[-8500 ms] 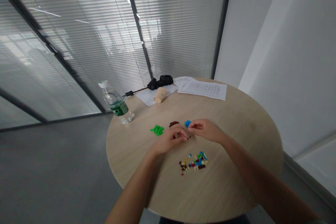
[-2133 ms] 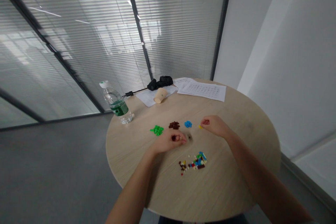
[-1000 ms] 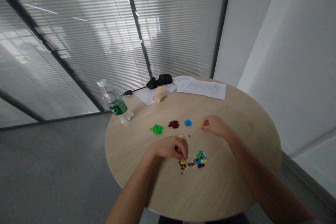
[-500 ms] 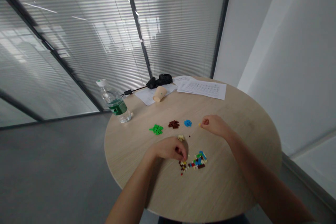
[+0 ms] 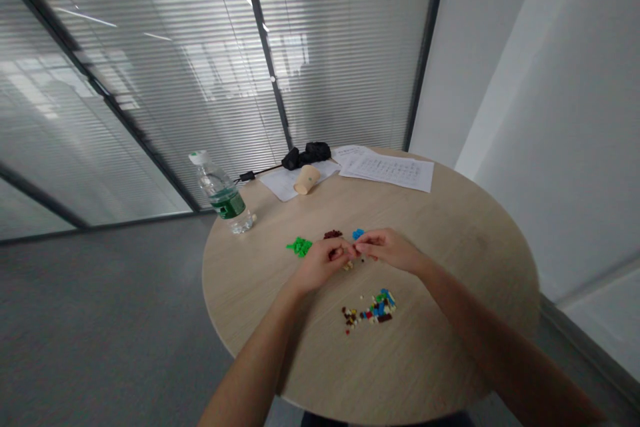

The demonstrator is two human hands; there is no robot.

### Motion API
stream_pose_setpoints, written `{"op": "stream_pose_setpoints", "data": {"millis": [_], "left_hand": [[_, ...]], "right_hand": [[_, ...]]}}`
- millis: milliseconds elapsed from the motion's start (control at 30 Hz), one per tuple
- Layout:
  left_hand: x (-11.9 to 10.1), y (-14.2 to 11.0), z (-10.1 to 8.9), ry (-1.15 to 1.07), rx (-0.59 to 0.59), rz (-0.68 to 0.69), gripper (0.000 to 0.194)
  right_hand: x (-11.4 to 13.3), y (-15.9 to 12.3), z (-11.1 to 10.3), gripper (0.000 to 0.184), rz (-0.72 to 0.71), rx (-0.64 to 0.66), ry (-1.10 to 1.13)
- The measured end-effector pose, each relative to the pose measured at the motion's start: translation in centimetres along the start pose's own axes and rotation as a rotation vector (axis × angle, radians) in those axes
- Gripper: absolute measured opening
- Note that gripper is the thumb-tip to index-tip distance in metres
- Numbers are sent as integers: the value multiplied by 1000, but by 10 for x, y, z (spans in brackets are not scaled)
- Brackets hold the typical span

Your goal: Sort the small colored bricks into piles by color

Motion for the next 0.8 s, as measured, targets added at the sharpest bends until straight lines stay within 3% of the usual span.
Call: {"op": "stream_pose_setpoints", "data": {"millis": [100,267,433,533,600,700,800], "left_hand": [[4,1,2,4,-116,15,17],[8,2,6,44,-194,55,17],[8,2,6,82,-194,80,17],[5,0,7,90,-68,75,16],[2,-2,10,86,74,61,14],[0,-6,14,56,251,41,16],[1,-7,17,29,352,23,14]], "right_hand": [[2,-2,9,34,22,55,94],[0,0,12,34,32,36,130],[-6,4,-8,27,-16,-105,-50],[-12,5,-35,17,-57,-334,-374],[-18,5,-49,14,-6,-401,-565],[-27,5,-59,13,37,-345,-691],[-33,6,-61,15,46,-258,-750]]}}
Point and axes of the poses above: each hand's wrist, its own y-axis towards the middle knuckle, its own z-axis out of the palm, x = y × z, the point moved 2 cm from there along y, towards the middle knuckle, and after that the axes turned 9 degrees about -x, right-handed, at the moved point
